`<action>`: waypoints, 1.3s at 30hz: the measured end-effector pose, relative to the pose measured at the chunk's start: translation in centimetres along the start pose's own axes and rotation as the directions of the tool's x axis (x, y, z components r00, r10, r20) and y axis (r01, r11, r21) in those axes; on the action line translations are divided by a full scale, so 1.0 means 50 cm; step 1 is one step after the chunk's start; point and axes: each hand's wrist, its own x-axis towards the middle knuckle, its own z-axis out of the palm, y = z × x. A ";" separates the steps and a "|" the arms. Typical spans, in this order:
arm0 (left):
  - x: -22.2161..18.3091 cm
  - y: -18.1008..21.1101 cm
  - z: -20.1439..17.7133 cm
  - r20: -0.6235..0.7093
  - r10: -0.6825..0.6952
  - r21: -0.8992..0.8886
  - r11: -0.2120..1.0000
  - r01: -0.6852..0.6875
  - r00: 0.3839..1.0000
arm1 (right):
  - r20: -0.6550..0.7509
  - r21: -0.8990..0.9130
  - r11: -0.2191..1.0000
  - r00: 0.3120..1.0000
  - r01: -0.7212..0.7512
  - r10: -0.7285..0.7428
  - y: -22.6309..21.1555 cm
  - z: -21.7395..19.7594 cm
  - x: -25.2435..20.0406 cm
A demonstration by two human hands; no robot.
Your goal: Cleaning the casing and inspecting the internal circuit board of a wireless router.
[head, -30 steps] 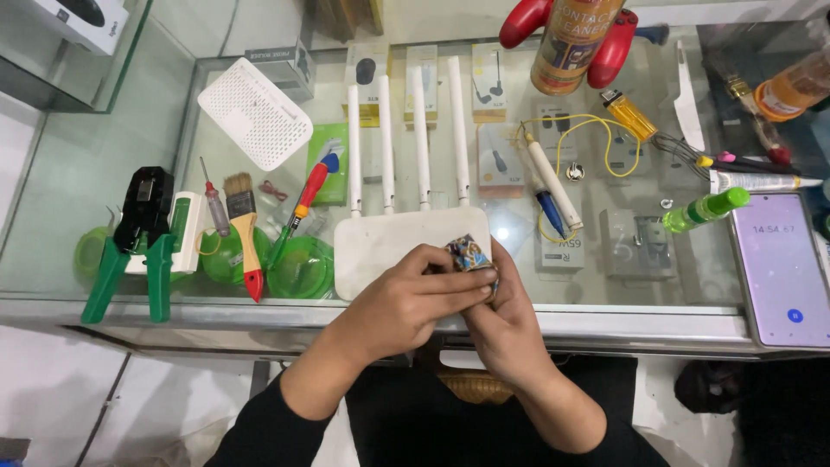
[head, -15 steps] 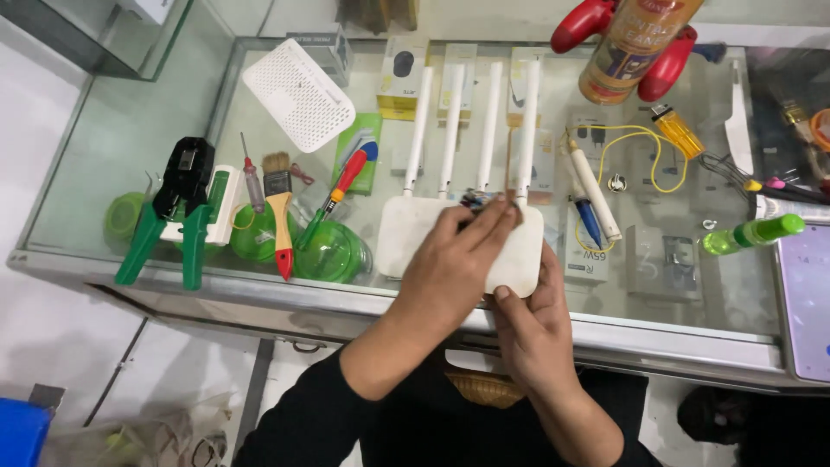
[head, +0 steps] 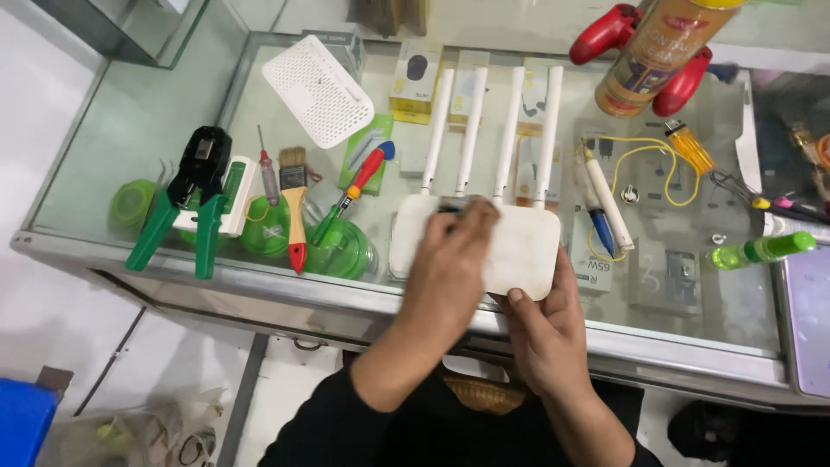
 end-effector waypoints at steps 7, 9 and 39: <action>-0.019 0.005 0.002 0.017 0.160 -0.041 0.986 -0.159 0.987 | -0.046 0.040 0.999 0.998 -0.036 0.037 0.013 -0.017 0.001; -0.046 -0.025 -0.039 0.086 -0.121 0.066 0.991 0.115 0.989 | -0.042 0.083 0.996 0.999 -0.031 0.034 0.015 -0.020 0.003; -0.074 -0.032 -0.053 -0.165 0.527 0.012 0.847 -0.532 0.834 | 0.016 0.190 0.972 0.990 -0.138 0.137 0.011 -0.063 0.031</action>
